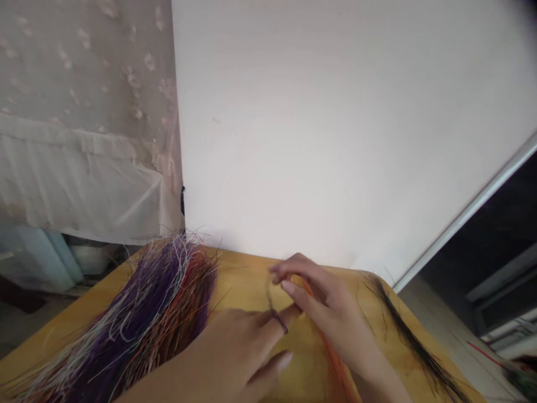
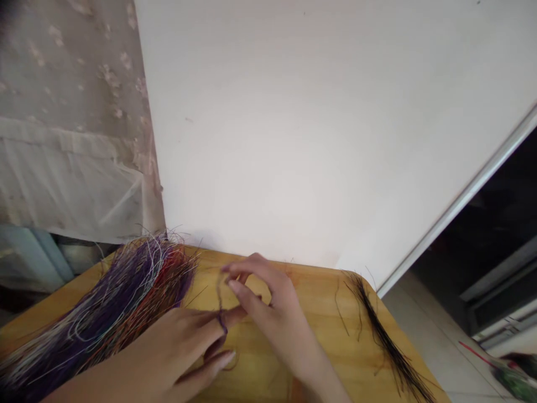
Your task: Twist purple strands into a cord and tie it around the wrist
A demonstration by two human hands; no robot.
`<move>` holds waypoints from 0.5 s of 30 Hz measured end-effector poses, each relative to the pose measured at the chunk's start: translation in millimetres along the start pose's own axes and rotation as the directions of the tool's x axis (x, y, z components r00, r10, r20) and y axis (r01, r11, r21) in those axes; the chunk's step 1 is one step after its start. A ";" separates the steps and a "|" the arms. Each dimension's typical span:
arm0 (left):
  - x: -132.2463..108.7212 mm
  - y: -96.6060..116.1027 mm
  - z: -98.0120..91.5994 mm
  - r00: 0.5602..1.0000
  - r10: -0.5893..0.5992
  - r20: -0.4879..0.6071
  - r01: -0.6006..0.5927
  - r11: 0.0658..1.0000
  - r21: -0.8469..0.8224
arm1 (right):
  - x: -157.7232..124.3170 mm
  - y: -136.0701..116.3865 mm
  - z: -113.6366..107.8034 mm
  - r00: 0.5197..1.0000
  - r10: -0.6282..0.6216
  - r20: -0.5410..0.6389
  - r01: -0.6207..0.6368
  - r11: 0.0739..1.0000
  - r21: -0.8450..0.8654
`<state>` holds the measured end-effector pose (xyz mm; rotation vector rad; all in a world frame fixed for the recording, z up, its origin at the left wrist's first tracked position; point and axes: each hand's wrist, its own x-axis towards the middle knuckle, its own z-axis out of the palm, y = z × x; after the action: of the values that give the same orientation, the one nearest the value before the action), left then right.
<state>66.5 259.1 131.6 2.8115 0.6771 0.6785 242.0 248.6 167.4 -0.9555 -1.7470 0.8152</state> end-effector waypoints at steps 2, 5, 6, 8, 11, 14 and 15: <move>0.1 -2.4 -2.2 0.997 -0.018 -0.070 0.024 0.997 0.079 | 1.9 3.2 -3.8 0.998 0.033 -0.055 -0.033 0.999 0.001; 1.2 -4.4 -2.1 0.989 -0.014 -0.146 0.030 0.993 0.112 | 3.5 7.1 -7.5 0.994 0.085 -0.069 -0.081 0.995 0.065; 1.4 -5.0 -1.4 0.986 -0.008 -0.165 0.027 0.993 0.111 | 3.5 7.6 -7.6 0.994 0.080 -0.079 -0.073 0.994 0.080; 1.6 -6.3 -0.2 0.981 -0.012 -0.196 0.037 0.991 0.126 | 2.6 7.0 -6.2 0.993 0.011 -0.119 -0.003 0.997 0.073; 1.4 -8.8 0.3 0.979 -0.035 -0.200 0.068 0.985 0.160 | -0.8 2.2 -2.9 0.973 -0.169 -0.159 0.169 0.986 -0.015; 2.4 -10.3 -0.6 0.981 0.006 -0.194 0.026 0.986 0.163 | -4.0 -4.7 -1.4 0.933 -0.356 -0.049 0.344 0.924 -0.165; 3.1 -10.2 -0.9 0.979 0.026 -0.200 0.005 0.988 0.154 | -4.5 -6.8 -1.6 0.922 -0.388 0.009 0.381 0.901 -0.205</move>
<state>64.6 269.6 130.9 2.9133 0.7809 0.9634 243.0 241.6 171.8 -0.7103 -1.9345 0.3684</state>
